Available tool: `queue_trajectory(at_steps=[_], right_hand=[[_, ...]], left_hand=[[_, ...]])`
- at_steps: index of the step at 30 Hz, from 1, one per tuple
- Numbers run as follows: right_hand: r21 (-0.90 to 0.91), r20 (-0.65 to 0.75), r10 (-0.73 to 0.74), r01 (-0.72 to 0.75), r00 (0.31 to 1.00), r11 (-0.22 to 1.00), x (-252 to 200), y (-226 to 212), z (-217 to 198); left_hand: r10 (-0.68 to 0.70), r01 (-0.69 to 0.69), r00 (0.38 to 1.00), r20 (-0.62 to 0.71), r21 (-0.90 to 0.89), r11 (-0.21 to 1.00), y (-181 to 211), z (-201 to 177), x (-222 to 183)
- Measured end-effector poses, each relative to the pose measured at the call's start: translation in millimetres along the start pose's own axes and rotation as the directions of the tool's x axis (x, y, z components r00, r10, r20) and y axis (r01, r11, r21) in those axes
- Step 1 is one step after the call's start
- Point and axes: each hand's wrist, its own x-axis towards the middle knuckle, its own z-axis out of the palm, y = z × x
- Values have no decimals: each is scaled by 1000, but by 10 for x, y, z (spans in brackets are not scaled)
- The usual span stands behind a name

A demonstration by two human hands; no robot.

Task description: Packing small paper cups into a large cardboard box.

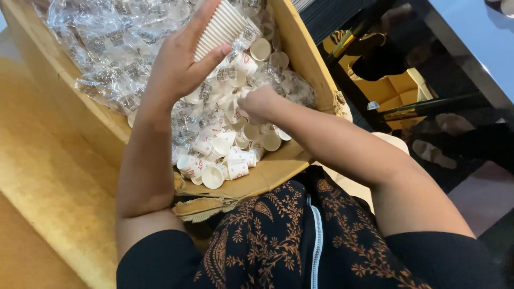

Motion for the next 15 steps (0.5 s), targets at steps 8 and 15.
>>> queue_trajectory(at_steps=[8, 15], right_hand=[[-95, -149, -26, 12, 988, 995, -60, 134, -301], [118, -87, 23, -12, 996, 993, -153, 245, -340]], left_hand=[[-57, 49, 988, 140, 60, 997, 123, 24, 52], [-26, 18, 988, 150, 56, 998, 46, 15, 35]])
